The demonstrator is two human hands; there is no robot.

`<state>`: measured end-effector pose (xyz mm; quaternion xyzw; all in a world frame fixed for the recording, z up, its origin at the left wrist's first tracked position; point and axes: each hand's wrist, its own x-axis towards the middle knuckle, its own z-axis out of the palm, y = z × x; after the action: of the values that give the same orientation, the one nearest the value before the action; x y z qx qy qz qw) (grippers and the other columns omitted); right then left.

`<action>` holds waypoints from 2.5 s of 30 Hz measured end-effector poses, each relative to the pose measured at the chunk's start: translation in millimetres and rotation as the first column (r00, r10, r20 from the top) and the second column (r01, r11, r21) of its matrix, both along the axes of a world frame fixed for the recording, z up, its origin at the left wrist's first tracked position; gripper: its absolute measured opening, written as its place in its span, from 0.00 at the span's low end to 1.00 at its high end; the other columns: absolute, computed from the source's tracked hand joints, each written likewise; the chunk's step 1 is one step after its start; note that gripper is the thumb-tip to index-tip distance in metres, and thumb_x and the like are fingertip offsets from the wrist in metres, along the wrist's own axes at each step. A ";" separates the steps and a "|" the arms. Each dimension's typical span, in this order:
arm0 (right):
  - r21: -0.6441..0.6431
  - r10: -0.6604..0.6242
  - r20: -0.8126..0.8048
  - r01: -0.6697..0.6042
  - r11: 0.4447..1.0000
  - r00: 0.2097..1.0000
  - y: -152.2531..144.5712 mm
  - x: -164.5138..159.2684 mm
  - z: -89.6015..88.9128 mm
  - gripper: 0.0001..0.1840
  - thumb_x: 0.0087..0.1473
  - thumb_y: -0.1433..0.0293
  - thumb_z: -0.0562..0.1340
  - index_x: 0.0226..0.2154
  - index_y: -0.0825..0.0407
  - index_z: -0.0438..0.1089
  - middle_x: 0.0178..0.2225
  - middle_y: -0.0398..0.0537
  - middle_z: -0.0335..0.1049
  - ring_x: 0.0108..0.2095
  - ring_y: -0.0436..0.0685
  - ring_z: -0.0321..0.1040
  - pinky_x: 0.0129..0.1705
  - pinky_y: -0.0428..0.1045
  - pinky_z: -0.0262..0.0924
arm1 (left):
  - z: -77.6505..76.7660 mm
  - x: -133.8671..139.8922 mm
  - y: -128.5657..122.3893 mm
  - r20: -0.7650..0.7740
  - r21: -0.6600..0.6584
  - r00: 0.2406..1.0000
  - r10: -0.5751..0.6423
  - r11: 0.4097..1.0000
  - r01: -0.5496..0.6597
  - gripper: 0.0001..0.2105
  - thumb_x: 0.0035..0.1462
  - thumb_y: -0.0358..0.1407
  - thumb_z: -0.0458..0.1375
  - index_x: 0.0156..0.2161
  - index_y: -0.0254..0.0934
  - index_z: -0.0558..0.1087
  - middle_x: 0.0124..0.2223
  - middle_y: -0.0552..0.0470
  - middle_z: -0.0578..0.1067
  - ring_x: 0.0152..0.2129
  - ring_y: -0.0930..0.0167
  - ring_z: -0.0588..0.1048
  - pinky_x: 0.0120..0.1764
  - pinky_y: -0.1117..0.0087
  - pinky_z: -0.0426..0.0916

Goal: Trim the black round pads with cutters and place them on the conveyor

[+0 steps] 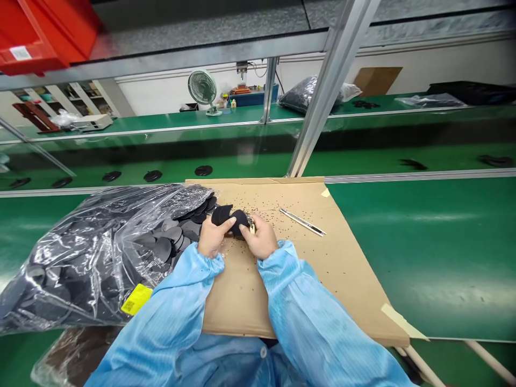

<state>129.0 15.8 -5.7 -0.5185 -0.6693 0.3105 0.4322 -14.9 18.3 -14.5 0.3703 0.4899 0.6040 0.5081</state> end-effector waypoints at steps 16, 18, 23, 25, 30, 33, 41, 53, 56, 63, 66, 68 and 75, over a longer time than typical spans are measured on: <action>0.125 -0.112 -0.205 0.139 0.982 0.972 0.5 3.4 1.7 0.16 0.52 0.61 0.60 0.42 0.51 0.70 0.35 0.49 0.73 0.35 0.57 0.68 0.42 0.52 0.62 | 7.5 0.7 -6.2 -0.009 0.024 0.985 -0.173 0.985 0.173 0.21 0.37 0.37 0.71 0.39 0.32 0.75 0.35 0.47 0.78 0.25 0.70 0.74 0.29 0.67 0.70; 0.119 -0.090 -0.226 0.120 0.986 0.970 2.1 6.0 2.3 0.17 0.51 0.62 0.60 0.43 0.51 0.70 0.37 0.49 0.73 0.36 0.57 0.69 0.42 0.52 0.62 | 8.0 0.8 -5.7 0.010 0.005 0.988 -0.151 0.988 0.151 0.22 0.35 0.37 0.71 0.39 0.32 0.75 0.35 0.48 0.77 0.25 0.70 0.74 0.29 0.68 0.70; -0.014 -0.083 -0.112 0.082 0.997 0.990 2.9 7.4 2.6 0.11 0.48 0.63 0.61 0.33 0.52 0.71 0.28 0.45 0.71 0.28 0.55 0.65 0.33 0.49 0.59 | 9.0 -1.7 1.0 0.188 -0.030 0.981 0.046 0.999 -0.040 0.23 0.34 0.37 0.72 0.39 0.35 0.73 0.36 0.51 0.77 0.29 0.71 0.74 0.27 0.73 0.67; -0.041 0.006 -0.009 -0.007 0.999 1.000 1.1 6.1 3.8 0.09 0.48 0.63 0.61 0.30 0.51 0.71 0.25 0.43 0.69 0.26 0.53 0.63 0.30 0.48 0.57 | 9.6 -4.3 3.5 0.232 -0.023 0.968 0.096 0.995 -0.094 0.21 0.34 0.37 0.72 0.37 0.34 0.72 0.34 0.53 0.76 0.28 0.72 0.74 0.28 0.73 0.67; 0.026 0.051 -0.035 -0.050 0.998 0.998 -0.8 5.7 5.2 0.13 0.52 0.60 0.59 0.34 0.51 0.72 0.29 0.44 0.71 0.29 0.54 0.65 0.33 0.48 0.58 | 9.3 -7.0 2.2 0.166 0.061 0.985 0.041 0.997 -0.051 0.18 0.35 0.34 0.71 0.35 0.33 0.73 0.33 0.54 0.76 0.31 0.73 0.73 0.37 0.70 0.69; -0.005 0.069 -0.063 -0.070 0.998 0.996 2.3 7.5 1.4 0.11 0.49 0.61 0.61 0.32 0.51 0.71 0.26 0.43 0.70 0.27 0.53 0.64 0.31 0.47 0.58 | 7.9 -4.6 -0.5 0.120 0.082 0.993 -0.017 0.997 0.007 0.20 0.36 0.33 0.71 0.38 0.33 0.74 0.36 0.52 0.77 0.34 0.70 0.74 0.41 0.67 0.70; 0.010 -0.096 -0.414 0.110 0.994 0.905 5.7 -0.6 -10.0 0.13 0.50 0.59 0.62 0.32 0.52 0.68 0.27 0.43 0.68 0.28 0.52 0.63 0.34 0.48 0.61 | 11.6 2.0 -5.8 0.192 0.151 0.954 -0.232 0.967 0.205 0.22 0.40 0.34 0.70 0.44 0.35 0.74 0.46 0.46 0.77 0.45 0.65 0.74 0.52 0.61 0.66; 0.061 -0.160 -0.169 0.173 0.983 0.973 -7.4 -6.6 0.8 0.14 0.52 0.57 0.60 0.25 0.50 0.62 0.21 0.40 0.62 0.24 0.51 0.58 0.29 0.47 0.54 | 4.2 11.1 -7.4 0.149 0.132 0.983 -0.105 0.988 0.086 0.19 0.41 0.38 0.69 0.41 0.33 0.77 0.44 0.44 0.78 0.42 0.63 0.76 0.49 0.59 0.69; 0.054 -0.169 -0.162 0.179 0.982 0.972 -5.7 -5.3 -1.0 0.15 0.52 0.56 0.60 0.25 0.50 0.62 0.21 0.40 0.62 0.23 0.51 0.58 0.29 0.47 0.54 | 5.4 10.8 -8.0 0.096 0.160 0.988 -0.125 0.981 0.108 0.20 0.40 0.37 0.70 0.41 0.33 0.77 0.45 0.43 0.78 0.43 0.63 0.75 0.51 0.59 0.68; 0.010 -0.072 -0.029 0.073 0.997 0.997 -3.2 0.0 4.1 0.15 0.52 0.55 0.59 0.29 0.50 0.68 0.25 0.44 0.68 0.27 0.53 0.62 0.29 0.47 0.55 | 7.8 7.6 -8.0 0.101 0.141 0.989 -0.111 0.985 0.096 0.20 0.41 0.39 0.69 0.41 0.34 0.77 0.44 0.44 0.78 0.41 0.63 0.76 0.49 0.60 0.69; -0.012 0.045 -0.073 -0.046 0.999 0.996 -1.0 4.7 6.0 0.18 0.52 0.53 0.59 0.29 0.52 0.69 0.24 0.43 0.67 0.26 0.52 0.61 0.29 0.46 0.55 | 11.3 2.7 -8.4 0.122 0.125 0.981 -0.152 0.983 0.137 0.19 0.40 0.38 0.70 0.40 0.34 0.77 0.42 0.45 0.79 0.39 0.64 0.77 0.47 0.60 0.70; -0.020 0.158 -0.107 -0.161 0.987 0.982 0.7 9.0 6.5 0.21 0.53 0.51 0.58 0.26 0.52 0.68 0.22 0.41 0.63 0.25 0.51 0.58 0.28 0.46 0.54 | 14.0 -1.1 -9.2 0.127 0.116 0.969 -0.213 0.973 0.199 0.18 0.41 0.37 0.70 0.40 0.33 0.77 0.40 0.45 0.79 0.38 0.65 0.76 0.46 0.61 0.71; -0.033 0.351 -0.084 -0.354 0.934 0.933 -0.3 18.6 10.4 0.25 0.51 0.48 0.58 0.21 0.53 0.64 0.20 0.40 0.57 0.23 0.49 0.53 0.26 0.45 0.50 | 19.3 -10.2 -11.2 0.111 0.092 0.915 -0.387 0.921 0.378 0.16 0.41 0.36 0.70 0.37 0.31 0.77 0.35 0.46 0.78 0.33 0.67 0.75 0.38 0.66 0.71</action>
<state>147.5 15.5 4.7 -0.3878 -0.7266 0.4187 0.3825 -25.1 7.1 4.8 0.4368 0.3536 0.5318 0.6336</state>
